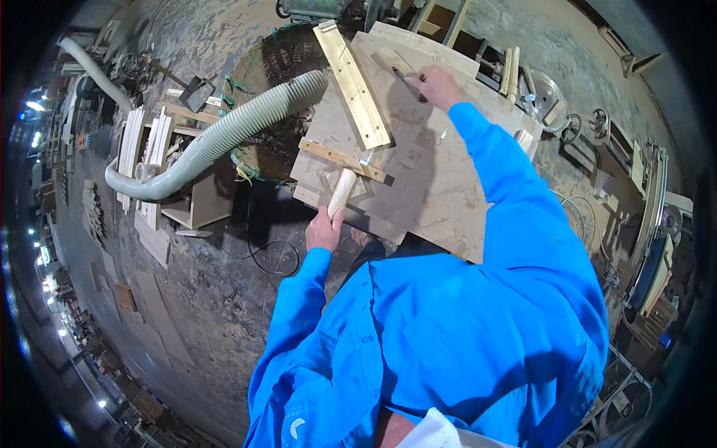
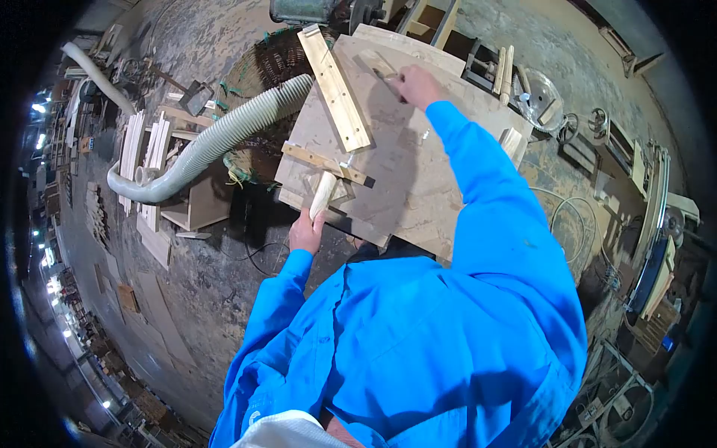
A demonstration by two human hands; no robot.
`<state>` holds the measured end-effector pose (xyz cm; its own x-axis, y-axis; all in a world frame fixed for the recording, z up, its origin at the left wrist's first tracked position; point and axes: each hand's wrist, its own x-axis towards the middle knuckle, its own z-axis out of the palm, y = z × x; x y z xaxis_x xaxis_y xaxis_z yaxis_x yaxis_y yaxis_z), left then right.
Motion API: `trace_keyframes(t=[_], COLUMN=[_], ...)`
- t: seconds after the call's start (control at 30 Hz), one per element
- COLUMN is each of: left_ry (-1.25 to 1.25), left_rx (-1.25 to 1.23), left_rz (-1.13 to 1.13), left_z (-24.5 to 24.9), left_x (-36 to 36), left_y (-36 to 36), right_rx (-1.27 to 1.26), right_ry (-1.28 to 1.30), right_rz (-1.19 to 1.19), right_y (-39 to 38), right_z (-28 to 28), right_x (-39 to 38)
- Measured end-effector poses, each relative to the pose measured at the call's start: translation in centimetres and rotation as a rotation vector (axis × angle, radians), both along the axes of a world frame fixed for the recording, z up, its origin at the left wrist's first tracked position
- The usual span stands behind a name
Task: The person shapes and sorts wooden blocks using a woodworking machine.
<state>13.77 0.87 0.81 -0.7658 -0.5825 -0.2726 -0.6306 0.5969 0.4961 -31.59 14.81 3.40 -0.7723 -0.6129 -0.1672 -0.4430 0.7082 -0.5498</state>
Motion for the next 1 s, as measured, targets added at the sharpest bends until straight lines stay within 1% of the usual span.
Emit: trace_keyframes(t=[0.03, 0.1, 0.2, 0.37, 0.5, 0.57, 0.6, 0.7, 0.73, 0.8, 0.93, 1.0], left_ry=[0.002, -0.031, -0.094, -0.027, -0.074, -0.115, -0.116, -0.101, -0.110, -0.120, -0.097, -0.085], left_rx=[-0.002, 0.004, 0.003, -0.004, 0.059, 0.082, 0.082, 0.074, 0.061, 0.047, 0.041, 0.038], left_rz=[0.001, -0.010, -0.011, -0.011, 0.007, 0.018, 0.017, 0.012, 0.007, 0.000, 0.001, -0.004], left_z=[-0.1, -0.3, -0.7, -0.3, -0.3, -0.1, 0.0, -0.2, -0.4, -0.6, -0.7, -0.7], left_x=[0.1, 0.1, 0.0, 0.1, -0.1, -0.3, -0.4, -0.7, -0.8, -1.2, -2.3, -3.1], left_y=[0.0, -0.2, -0.5, -0.1, -0.2, -0.2, -0.2, -0.3, -0.3, -0.3, -0.2, -0.2], right_rx=[-0.002, -0.219, -0.300, -0.294, -0.290, -0.302, -0.315, -0.312, -0.314, -0.311, -0.320, -0.343], right_ry=[0.002, 0.166, 0.146, 0.142, 0.146, 0.102, 0.058, 0.031, 0.035, 0.161, 0.150, 0.046], right_rz=[0.001, -0.193, -0.151, -0.224, -0.232, -0.224, -0.214, -0.193, -0.196, -0.194, -0.204, -0.226], right_y=[-1.1, -3.7, -7.3, -11.2, -12.8, -13.0, -13.0, -12.8, -12.8, -12.9, -12.9, -13.1], right_z=[-1.2, -4.0, -5.2, -4.3, -6.0, -6.6, -6.5, -6.1, -6.1, -6.4, -6.7, -6.6], right_x=[0.5, 2.4, 3.2, 3.9, 2.7, 1.8, 1.7, 1.2, 1.0, 0.7, -0.6, -1.4])
